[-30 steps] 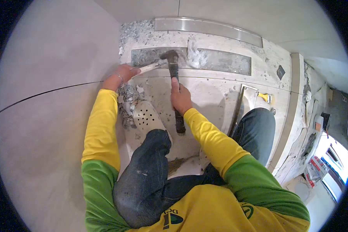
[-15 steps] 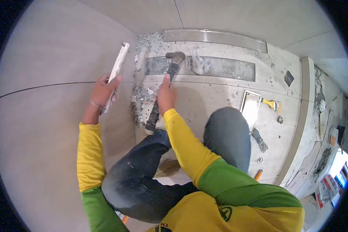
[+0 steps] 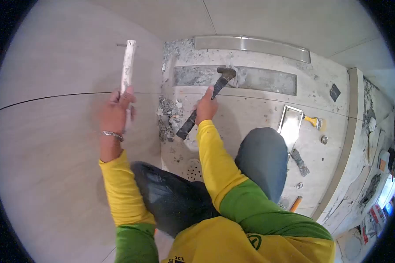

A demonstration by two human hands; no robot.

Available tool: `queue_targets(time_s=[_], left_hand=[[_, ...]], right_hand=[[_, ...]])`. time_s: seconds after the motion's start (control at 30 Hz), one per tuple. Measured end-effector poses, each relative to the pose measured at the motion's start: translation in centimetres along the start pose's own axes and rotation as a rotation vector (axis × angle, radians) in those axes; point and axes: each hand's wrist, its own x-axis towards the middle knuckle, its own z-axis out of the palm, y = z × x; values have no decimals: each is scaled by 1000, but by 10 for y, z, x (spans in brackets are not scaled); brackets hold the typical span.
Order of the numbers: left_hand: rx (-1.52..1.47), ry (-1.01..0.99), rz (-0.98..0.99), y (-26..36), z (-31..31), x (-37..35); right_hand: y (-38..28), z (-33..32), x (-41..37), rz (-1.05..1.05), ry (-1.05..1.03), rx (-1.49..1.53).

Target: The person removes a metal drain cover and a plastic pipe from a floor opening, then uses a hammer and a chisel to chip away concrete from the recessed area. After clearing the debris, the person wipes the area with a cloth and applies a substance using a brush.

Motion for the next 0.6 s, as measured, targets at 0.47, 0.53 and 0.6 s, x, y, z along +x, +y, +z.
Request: queue_targets(time_s=[0.47,0.53,0.6], left_hand=[[16,-478,20,-118,151,154],[299,-450,159,-126,161,165],[220,-616,-95,-120,161,163]], right_hand=[[-124,-26,18,-602,-281,-787],[-166,-21,34,-755,-329,-1012],[-204,-20,23,-811,-350,-1278]])
